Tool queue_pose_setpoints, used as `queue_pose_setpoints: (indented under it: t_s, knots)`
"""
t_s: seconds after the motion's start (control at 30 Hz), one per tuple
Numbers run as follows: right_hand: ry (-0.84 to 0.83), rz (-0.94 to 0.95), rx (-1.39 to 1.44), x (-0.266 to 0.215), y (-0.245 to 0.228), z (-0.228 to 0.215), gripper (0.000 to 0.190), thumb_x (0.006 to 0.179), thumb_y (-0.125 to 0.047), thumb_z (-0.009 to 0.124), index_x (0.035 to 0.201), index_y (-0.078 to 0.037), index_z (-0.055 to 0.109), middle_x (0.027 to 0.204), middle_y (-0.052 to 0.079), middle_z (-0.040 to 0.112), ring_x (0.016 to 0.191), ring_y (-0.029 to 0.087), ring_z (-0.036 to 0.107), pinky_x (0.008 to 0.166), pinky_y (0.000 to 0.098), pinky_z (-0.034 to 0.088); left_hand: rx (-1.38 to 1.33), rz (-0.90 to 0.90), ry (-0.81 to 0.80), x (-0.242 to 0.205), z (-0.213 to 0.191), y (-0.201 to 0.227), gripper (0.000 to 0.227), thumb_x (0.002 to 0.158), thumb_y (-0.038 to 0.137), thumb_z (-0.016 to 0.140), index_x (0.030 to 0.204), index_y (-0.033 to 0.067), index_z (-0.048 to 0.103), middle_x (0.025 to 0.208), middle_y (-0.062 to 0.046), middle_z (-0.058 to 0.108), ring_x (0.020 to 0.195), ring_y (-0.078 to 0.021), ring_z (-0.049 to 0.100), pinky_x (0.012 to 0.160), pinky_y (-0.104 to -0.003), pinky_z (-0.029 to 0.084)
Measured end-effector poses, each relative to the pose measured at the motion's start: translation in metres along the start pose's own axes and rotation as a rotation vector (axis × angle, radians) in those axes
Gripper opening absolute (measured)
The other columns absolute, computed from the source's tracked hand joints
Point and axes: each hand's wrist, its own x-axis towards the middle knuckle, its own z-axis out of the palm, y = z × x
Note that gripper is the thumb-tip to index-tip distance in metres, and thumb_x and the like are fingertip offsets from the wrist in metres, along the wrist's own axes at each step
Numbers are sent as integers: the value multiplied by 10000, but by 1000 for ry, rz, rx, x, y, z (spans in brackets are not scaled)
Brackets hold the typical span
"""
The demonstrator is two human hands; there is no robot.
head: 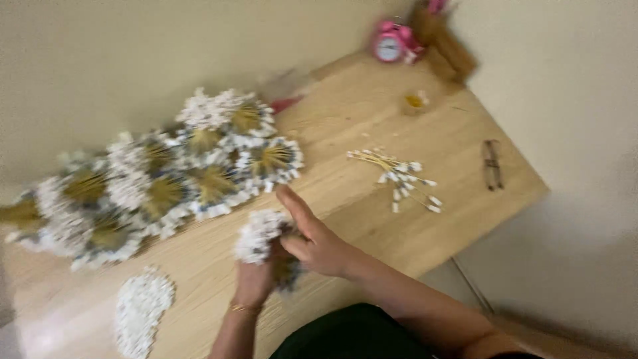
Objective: Assembling and organizing bundles of wires with white plastic tips on a wooden table
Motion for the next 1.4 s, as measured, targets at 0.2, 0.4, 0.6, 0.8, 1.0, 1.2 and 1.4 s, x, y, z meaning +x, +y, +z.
queue_pose_setpoints:
  t_s: [0.2, 0.4, 0.6, 0.8, 1.0, 1.2, 1.4]
  knots:
    - [-198, -113, -528, 11, -24, -10, 618, 981, -451, 407, 1437, -36, 382, 1522, 160, 371, 1469, 337, 284, 1210, 485, 246, -412, -288, -167, -11, 22, 7, 193, 932, 251, 563, 911, 68, 623, 802, -53, 634, 744, -170, 579, 716, -342, 507]
    - [321, 422, -386, 39, -2, -102, 356, 945, -86, 521, 1264, -240, 562, 1179, 14, 618, 931, 112, 589, 822, 252, 554, -982, -442, -173, -14, 44, -25, 206, 924, 192, 572, 930, -11, 538, 610, -174, 573, 543, -244, 530, 550, -346, 419]
    - [254, 991, -1261, 19, 148, -226, 448, 761, -424, 615, 1117, -155, 659, 1158, 109, 577, 1128, 345, 494, 868, 454, 445, -1222, -510, -70, -25, 44, -61, 160, 920, 170, 584, 896, 19, 538, 605, -65, 405, 559, -217, 462, 568, -334, 409]
    - [178, 778, -1392, 3, 193, -253, 239, 819, -424, 604, 941, -244, 704, 937, 57, 641, 963, 316, 587, 814, 459, 385, -1136, -637, 55, -29, 34, -63, 158, 912, 134, 592, 908, -20, 555, 606, -74, 395, 549, -233, 454, 531, -342, 367]
    - [260, 664, -1283, 15, 187, -266, 172, 915, -241, 584, 925, -80, 641, 892, 178, 660, 833, 407, 636, 695, 530, 455, -1109, -596, 30, -33, 39, -77, 141, 916, 148, 587, 923, 7, 574, 603, -118, 501, 544, -256, 553, 611, -369, 480]
    - [511, 598, -678, 21, 100, -262, 131, 977, -192, 419, 1013, -136, 532, 892, 36, 656, 827, 206, 580, 744, 356, 408, -1172, -642, 48, -29, 26, -49, 155, 934, 125, 561, 923, -29, 553, 603, -77, 402, 547, -264, 467, 561, -376, 392]
    - [581, 471, -29, 12, 75, -261, 292, 978, -165, 469, 1237, -46, 535, 1296, 95, 617, 1042, 236, 649, 820, 354, 481, -1191, -564, 17, -39, 35, -48, 134, 899, 124, 602, 868, 3, 552, 588, -54, 384, 518, -184, 399, 559, -347, 402]
